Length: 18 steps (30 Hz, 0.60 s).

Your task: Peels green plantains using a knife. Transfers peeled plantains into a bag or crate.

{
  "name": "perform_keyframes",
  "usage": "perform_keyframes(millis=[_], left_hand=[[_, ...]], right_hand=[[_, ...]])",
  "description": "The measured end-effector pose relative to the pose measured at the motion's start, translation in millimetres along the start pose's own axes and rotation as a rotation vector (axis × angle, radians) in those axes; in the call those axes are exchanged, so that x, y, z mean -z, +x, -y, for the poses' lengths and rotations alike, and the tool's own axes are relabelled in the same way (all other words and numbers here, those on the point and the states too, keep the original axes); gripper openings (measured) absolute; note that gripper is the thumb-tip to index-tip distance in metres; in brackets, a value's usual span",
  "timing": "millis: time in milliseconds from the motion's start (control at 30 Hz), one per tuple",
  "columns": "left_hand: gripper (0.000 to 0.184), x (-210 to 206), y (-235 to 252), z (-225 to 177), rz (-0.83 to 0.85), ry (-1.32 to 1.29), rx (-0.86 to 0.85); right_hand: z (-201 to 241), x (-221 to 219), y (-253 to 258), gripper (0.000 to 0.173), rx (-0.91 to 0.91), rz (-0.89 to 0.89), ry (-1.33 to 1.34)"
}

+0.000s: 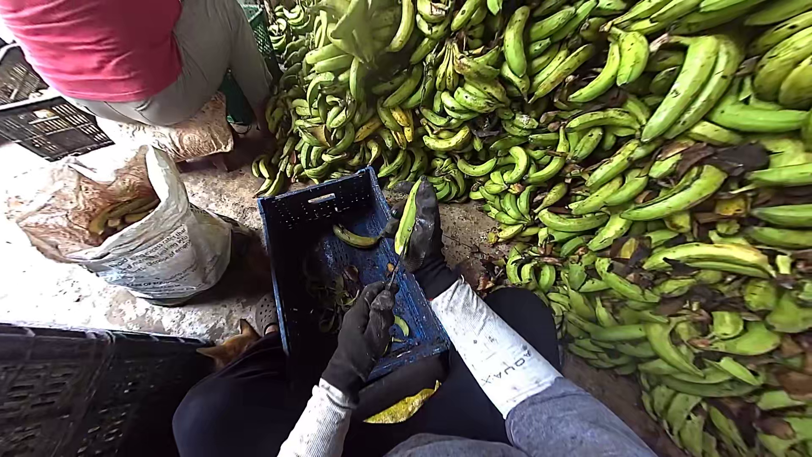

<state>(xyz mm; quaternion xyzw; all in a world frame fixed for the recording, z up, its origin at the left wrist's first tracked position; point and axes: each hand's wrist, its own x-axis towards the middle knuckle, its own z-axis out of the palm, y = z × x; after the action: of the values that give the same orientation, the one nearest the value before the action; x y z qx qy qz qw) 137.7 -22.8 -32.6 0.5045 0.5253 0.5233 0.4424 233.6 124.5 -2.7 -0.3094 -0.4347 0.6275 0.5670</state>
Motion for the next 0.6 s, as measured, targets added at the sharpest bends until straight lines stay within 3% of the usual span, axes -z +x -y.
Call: perform_keyframes(millis=[233,467,533,600], left_hand=[[0.050,-0.5,2.5,1.7,0.029,0.023,0.094],[0.047,10.8,12.4,26.4,-0.055,0.093,0.123],[0.047,12.2,10.9,28.9,-0.053,0.095,0.146],[0.047,11.3,9.4,28.2,-0.035,0.107,0.158]], right_hand=[[-0.5,-1.8,-4.9,0.044,-0.064,-0.055,-0.020],[-11.6,-16.0,-22.6,0.060,-0.574,0.037,0.043],[-18.8,-8.4,-17.9,0.061,-0.513,0.065,-0.008],[-24.3,1.9,-11.3,0.054,-0.254,0.111,-0.129]])
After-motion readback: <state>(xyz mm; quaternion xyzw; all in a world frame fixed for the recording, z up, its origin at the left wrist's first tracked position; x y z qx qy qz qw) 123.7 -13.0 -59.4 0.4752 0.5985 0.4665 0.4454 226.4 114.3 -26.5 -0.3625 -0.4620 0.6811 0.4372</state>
